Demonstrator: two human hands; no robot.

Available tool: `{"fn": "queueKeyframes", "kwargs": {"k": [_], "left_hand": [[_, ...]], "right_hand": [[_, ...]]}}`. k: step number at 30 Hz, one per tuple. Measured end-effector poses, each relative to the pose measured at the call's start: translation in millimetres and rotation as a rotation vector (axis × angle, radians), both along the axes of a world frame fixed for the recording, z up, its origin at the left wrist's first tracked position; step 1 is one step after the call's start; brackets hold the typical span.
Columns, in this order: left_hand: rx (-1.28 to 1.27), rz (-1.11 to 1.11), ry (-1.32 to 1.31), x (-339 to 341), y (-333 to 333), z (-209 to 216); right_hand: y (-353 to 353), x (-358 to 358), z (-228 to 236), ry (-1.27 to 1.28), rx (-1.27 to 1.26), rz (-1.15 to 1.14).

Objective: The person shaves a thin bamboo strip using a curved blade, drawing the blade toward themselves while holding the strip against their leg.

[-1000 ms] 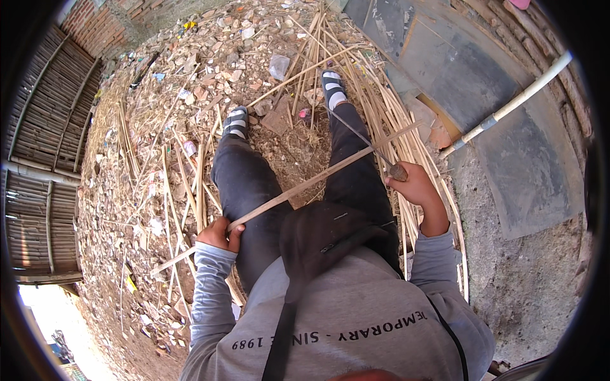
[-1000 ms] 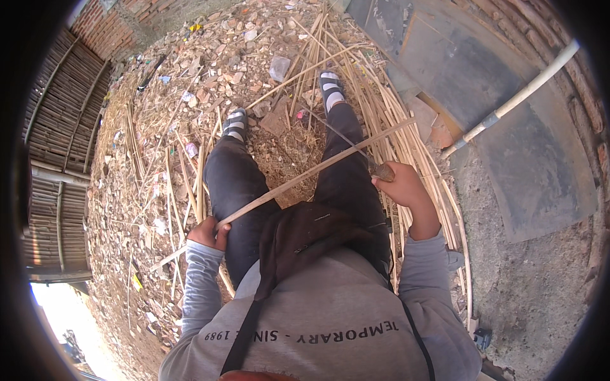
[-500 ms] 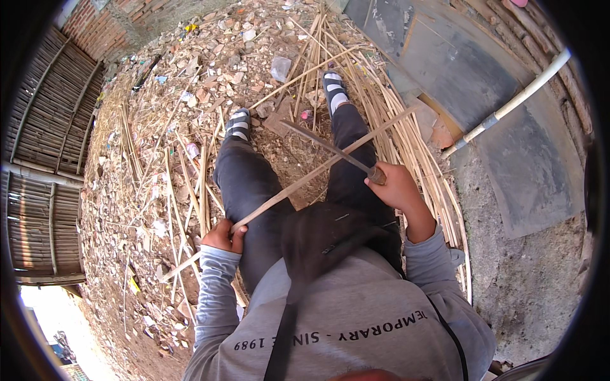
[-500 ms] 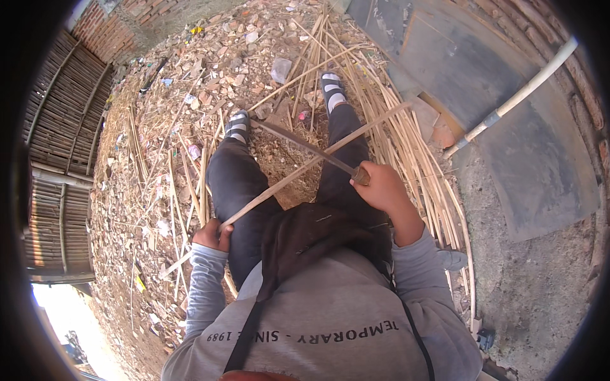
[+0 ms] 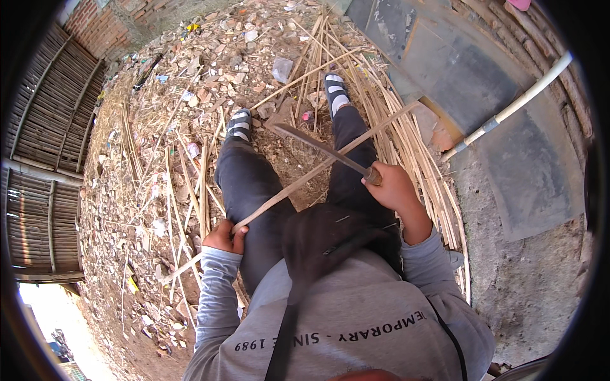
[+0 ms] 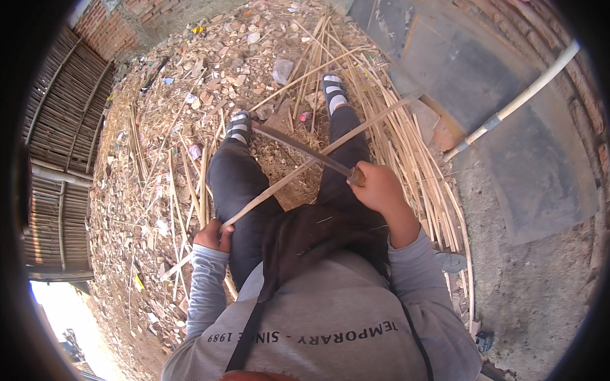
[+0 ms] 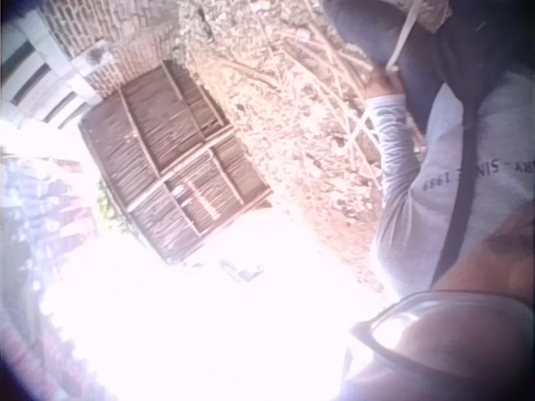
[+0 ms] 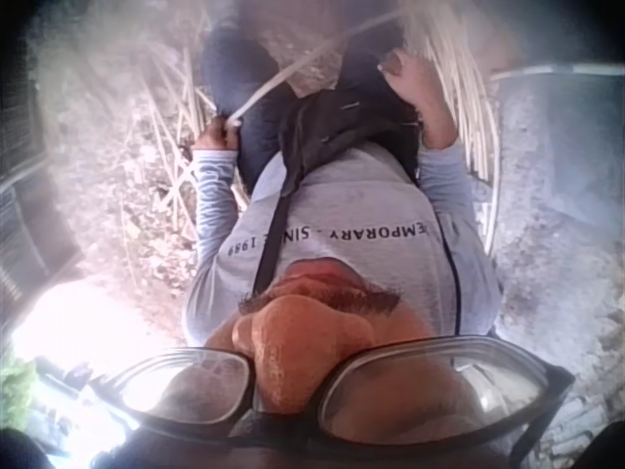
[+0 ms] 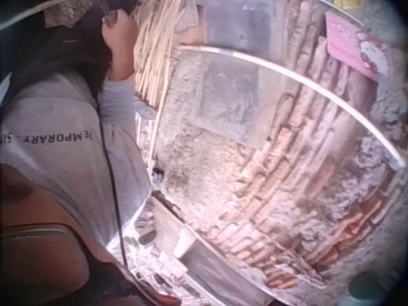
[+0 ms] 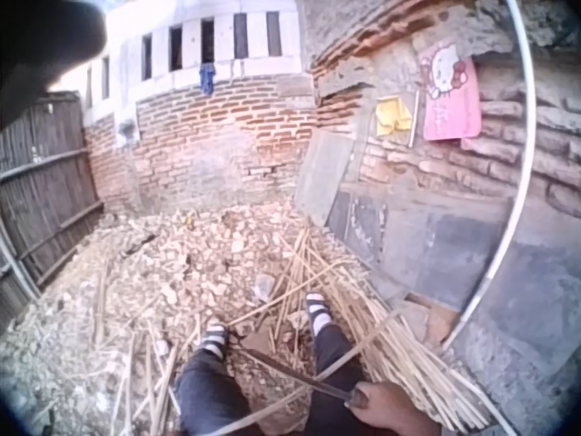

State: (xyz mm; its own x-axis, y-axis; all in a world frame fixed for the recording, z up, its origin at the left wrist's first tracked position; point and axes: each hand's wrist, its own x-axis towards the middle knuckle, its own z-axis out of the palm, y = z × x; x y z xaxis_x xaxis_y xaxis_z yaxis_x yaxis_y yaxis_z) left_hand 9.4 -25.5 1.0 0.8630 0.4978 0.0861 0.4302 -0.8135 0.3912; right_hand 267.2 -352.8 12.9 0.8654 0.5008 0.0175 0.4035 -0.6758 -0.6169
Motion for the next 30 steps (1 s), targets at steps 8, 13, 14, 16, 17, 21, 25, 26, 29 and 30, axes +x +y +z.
{"fn": "queueKeyframes", "kwargs": {"k": [8,13,14,16,17,21,25,26,29,30], "left_hand": [[0.015,-0.027,-0.034,0,1,-5],[0.030,-0.026,-0.034,0,2,-2],[0.030,-0.027,-0.030,0,2,-1],[0.030,-0.024,-0.029,-1,2,0],[0.030,-0.022,-0.031,-2,2,-2],[0.002,-0.009,-0.046,-2,3,-6],[0.014,-0.028,-0.047,1,2,-4],[0.010,-0.030,-0.054,1,2,-5],[0.010,-0.037,-0.057,1,3,-4],[0.014,-0.039,-0.050,1,3,-3]], "right_hand": [[-18,16,-5,-0.029,0.057,-0.214],[4,-9,-8,-0.003,0.013,-0.004],[7,-12,-7,0.005,-0.029,0.036],[9,-11,-6,-0.026,-0.020,0.034],[9,-8,-1,-0.029,-0.020,0.023],[-7,12,2,-0.065,0.046,-0.119],[-16,17,3,-0.036,0.034,-0.211],[-17,15,2,-0.027,0.035,-0.213],[-10,3,-5,0.001,0.074,-0.127],[-8,0,-7,0.006,0.068,-0.090]]}}
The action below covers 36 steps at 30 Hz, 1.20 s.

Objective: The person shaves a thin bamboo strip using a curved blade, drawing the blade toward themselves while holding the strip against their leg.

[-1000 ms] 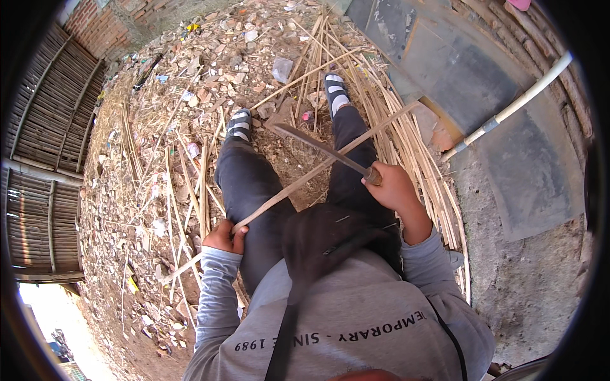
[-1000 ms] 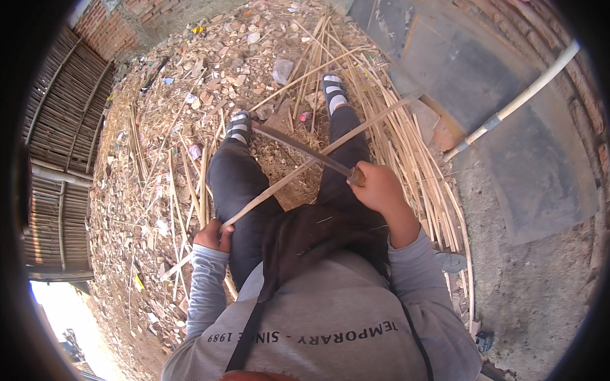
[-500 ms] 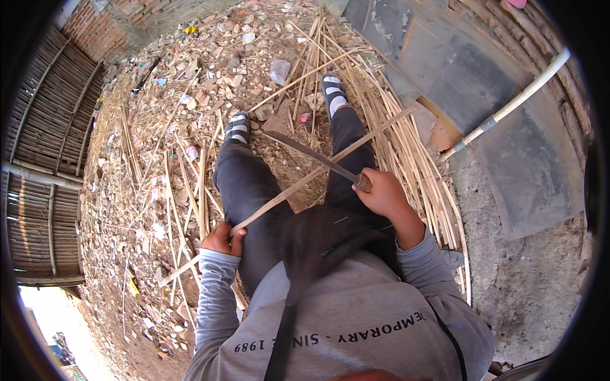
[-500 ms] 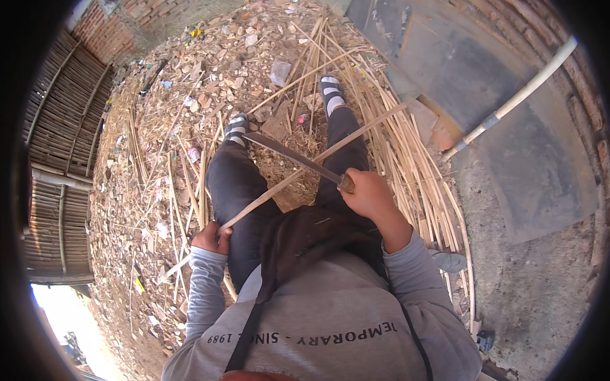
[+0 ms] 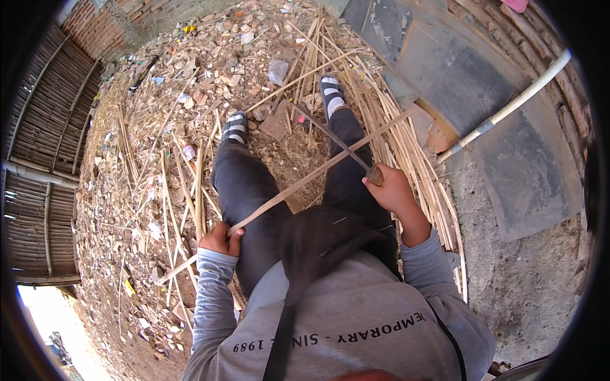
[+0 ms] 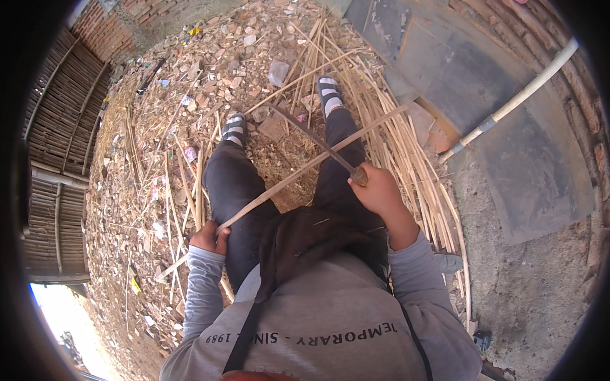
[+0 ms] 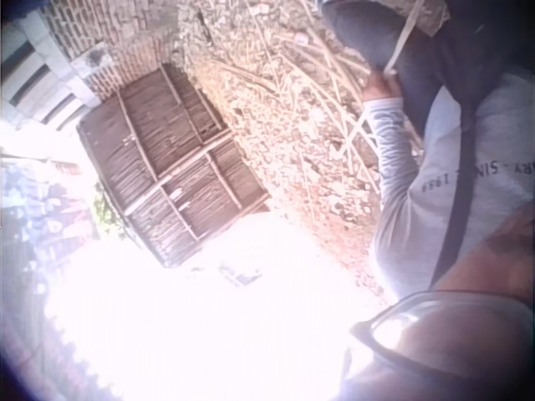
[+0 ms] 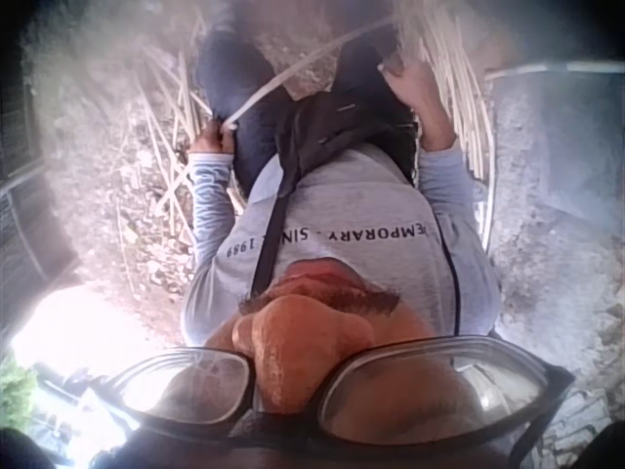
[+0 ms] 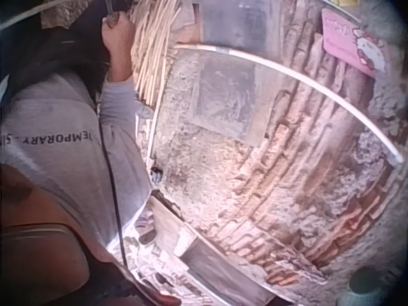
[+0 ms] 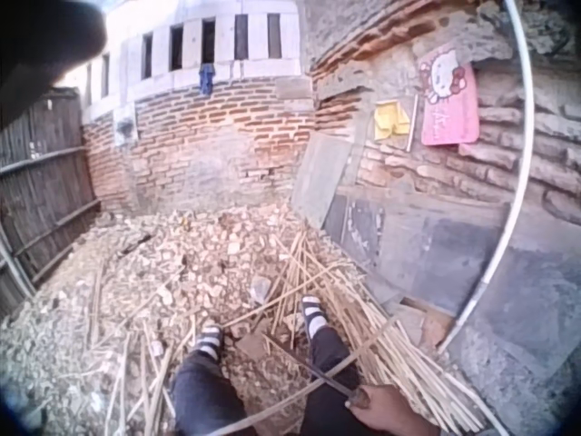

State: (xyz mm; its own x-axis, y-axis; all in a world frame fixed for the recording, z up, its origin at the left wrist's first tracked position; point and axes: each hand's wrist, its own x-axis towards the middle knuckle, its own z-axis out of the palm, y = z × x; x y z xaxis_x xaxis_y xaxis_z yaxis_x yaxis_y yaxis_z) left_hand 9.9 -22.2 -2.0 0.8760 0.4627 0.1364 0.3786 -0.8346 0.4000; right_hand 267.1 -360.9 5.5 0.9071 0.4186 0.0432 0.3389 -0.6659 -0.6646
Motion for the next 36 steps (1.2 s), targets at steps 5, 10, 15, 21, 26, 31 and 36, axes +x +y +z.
{"fn": "queueKeyframes", "kwargs": {"k": [5,10,15,21,26,31,36], "left_hand": [[-0.006,0.019,0.056,-1,0,6],[-0.014,0.021,0.011,-1,-1,1],[0.006,0.020,0.037,0,-1,2],[-0.004,0.012,0.032,0,0,3],[-0.012,0.029,0.024,-1,-1,1],[0.000,0.032,0.034,-1,-2,-2],[0.000,0.019,0.053,0,-1,2]], "right_hand": [[5,-4,5,0.020,-0.055,0.086],[-11,13,3,-0.039,-0.021,-0.018],[-10,6,-2,-0.008,0.034,-0.068],[0,-8,0,0.039,-0.008,0.044],[-7,6,8,-0.015,-0.003,-0.012],[-12,11,1,-0.008,0.036,-0.062],[-4,-5,-3,0.033,0.010,0.017]]}}
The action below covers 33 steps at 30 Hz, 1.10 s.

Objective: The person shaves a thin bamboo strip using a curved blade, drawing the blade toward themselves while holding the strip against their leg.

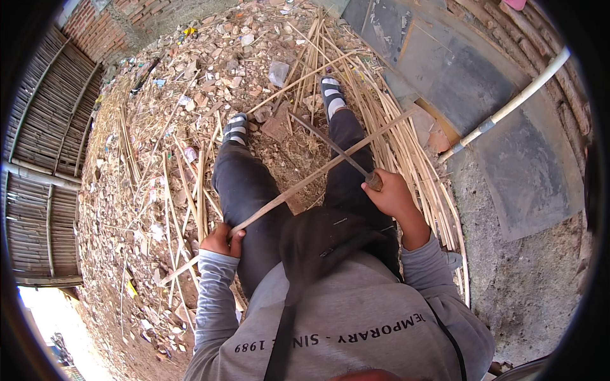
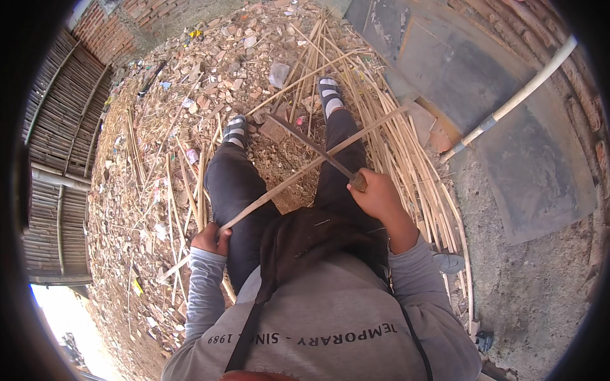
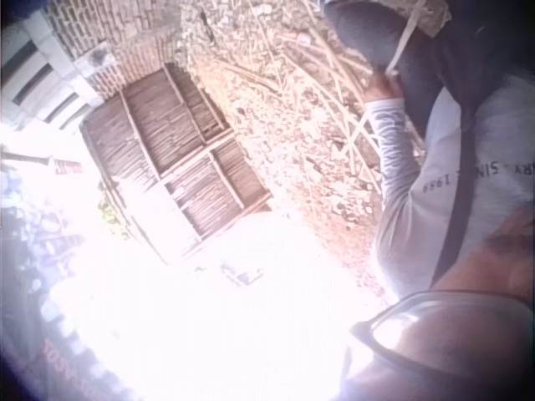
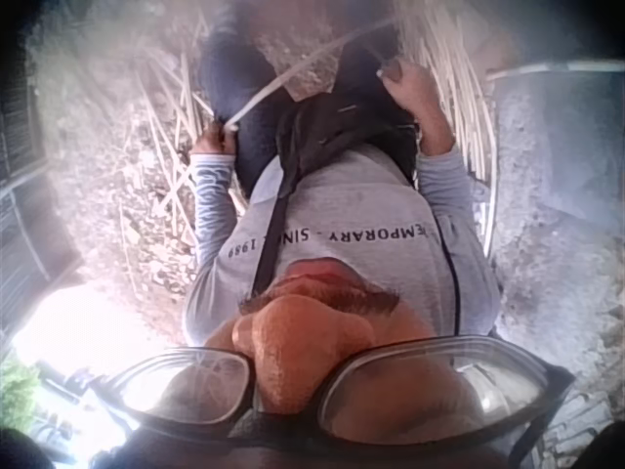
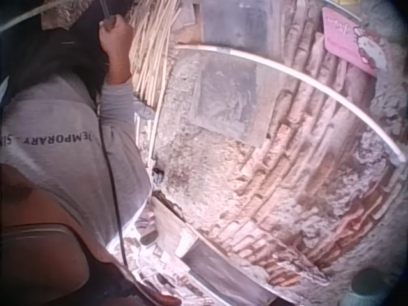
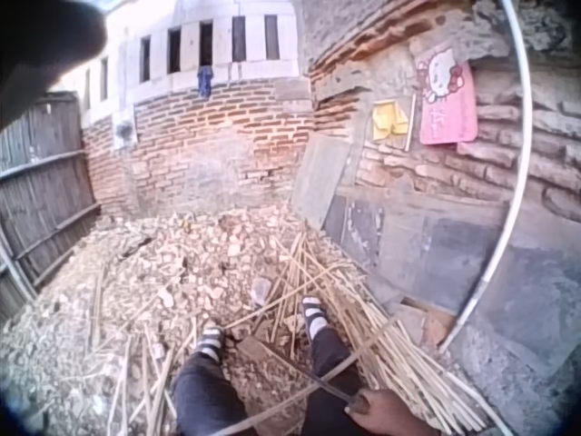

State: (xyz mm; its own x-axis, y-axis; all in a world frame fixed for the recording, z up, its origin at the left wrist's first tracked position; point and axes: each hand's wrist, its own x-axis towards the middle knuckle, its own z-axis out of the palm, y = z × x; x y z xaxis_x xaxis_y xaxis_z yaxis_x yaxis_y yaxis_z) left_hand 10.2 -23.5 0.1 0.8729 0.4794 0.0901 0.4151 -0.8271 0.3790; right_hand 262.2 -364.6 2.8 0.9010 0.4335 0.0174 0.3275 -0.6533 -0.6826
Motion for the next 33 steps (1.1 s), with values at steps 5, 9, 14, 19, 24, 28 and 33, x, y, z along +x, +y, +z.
{"fn": "queueKeyframes", "kwargs": {"k": [5,9,14,19,24,28,33], "left_hand": [[-0.024,0.017,-0.008,-2,1,0],[-0.026,0.014,-0.028,-1,-1,-3],[-0.016,0.000,-0.022,1,-1,-1],[-0.028,0.014,-0.030,-1,-1,0],[-0.031,0.007,-0.044,-2,0,-2],[-0.039,-0.002,-0.037,0,0,-2],[-0.018,-0.017,-0.061,-1,2,-6]], "right_hand": [[-2,6,12,-0.001,-0.044,0.002],[-11,19,8,-0.043,0.029,-0.066],[-11,13,2,-0.005,0.013,-0.074],[0,5,10,-0.021,-0.018,-0.026],[-4,9,16,-0.029,-0.047,-0.002],[-15,15,6,-0.062,0.006,-0.070],[-13,12,1,-0.023,0.059,-0.087]]}}
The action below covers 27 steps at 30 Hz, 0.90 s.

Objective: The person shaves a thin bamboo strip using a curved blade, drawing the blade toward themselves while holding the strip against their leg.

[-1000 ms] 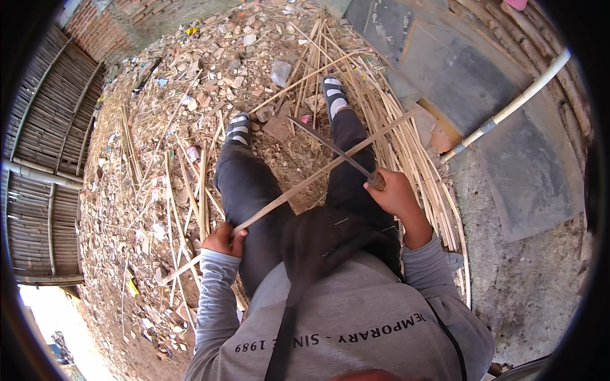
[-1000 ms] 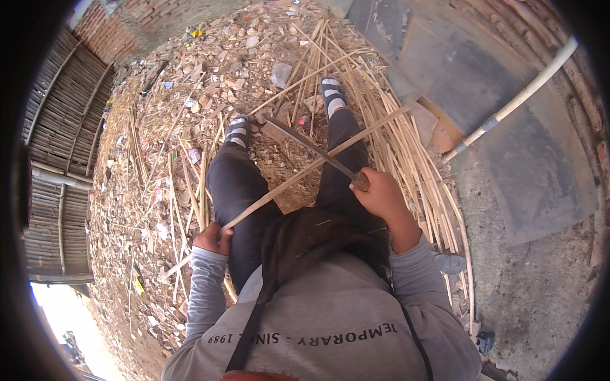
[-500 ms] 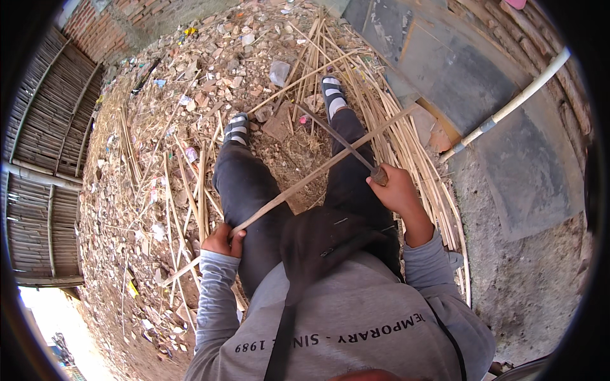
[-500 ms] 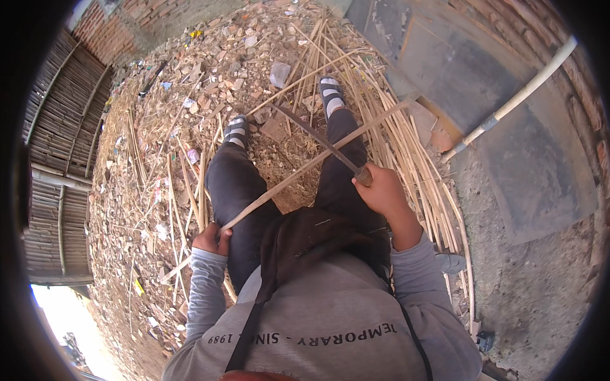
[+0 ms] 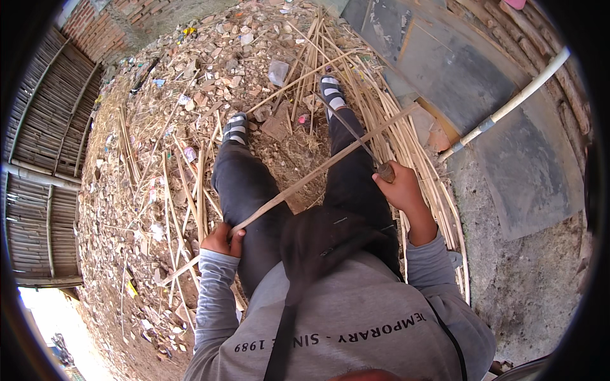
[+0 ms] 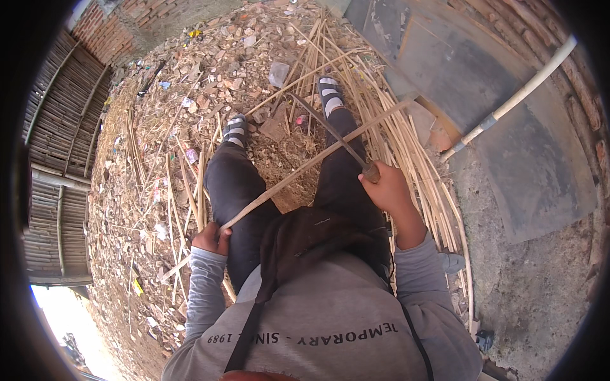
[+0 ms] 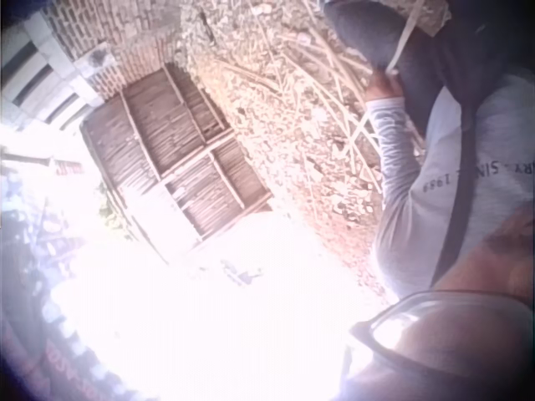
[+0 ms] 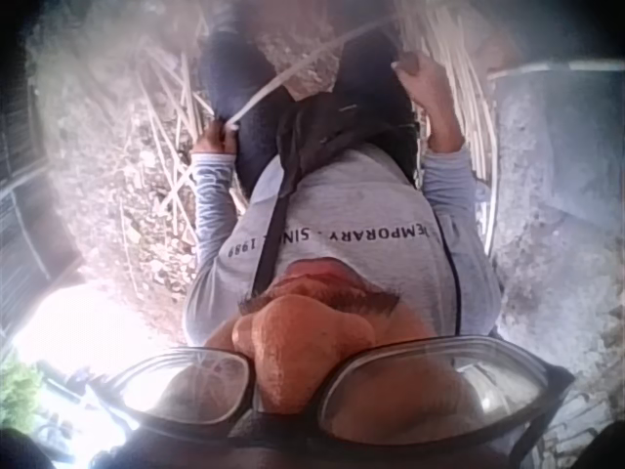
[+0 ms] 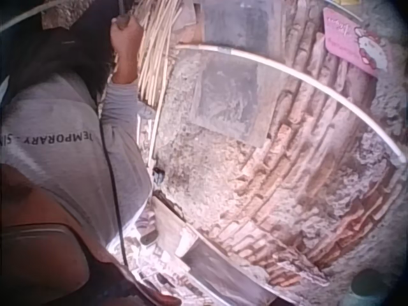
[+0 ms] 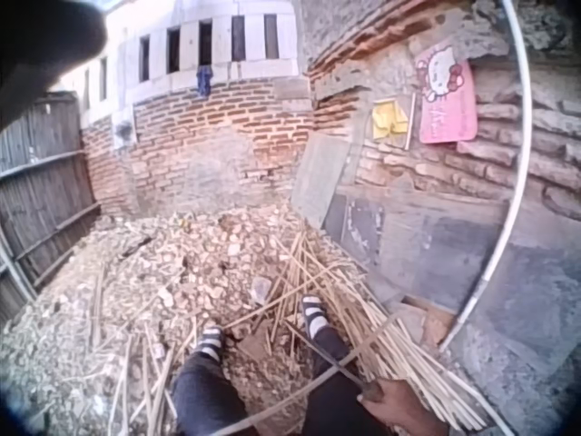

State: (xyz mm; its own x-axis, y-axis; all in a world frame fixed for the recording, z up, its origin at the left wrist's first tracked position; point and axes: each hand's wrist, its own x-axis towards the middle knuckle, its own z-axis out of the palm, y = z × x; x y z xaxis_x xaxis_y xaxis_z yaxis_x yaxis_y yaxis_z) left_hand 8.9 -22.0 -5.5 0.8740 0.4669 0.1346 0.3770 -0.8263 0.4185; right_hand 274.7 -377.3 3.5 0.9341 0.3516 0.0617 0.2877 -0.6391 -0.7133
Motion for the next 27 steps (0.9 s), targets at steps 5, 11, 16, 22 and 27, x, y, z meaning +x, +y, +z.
{"fn": "queueKeyframes", "kwargs": {"k": [5,11,16,22,27], "left_hand": [[-0.013,0.012,0.025,0,-1,3],[-0.010,0.016,0.021,-1,0,2],[-0.004,0.019,0.011,0,-1,2],[0.000,0.010,0.011,-1,1,1],[-0.016,0.026,0.031,1,-1,5]], "right_hand": [[8,-10,5,0.039,-0.106,0.053],[11,-9,10,0.031,-0.098,0.080],[10,-12,0,0.013,-0.020,0.076],[12,-13,3,0.059,-0.093,0.084],[11,-12,1,0.059,-0.088,0.084]]}}
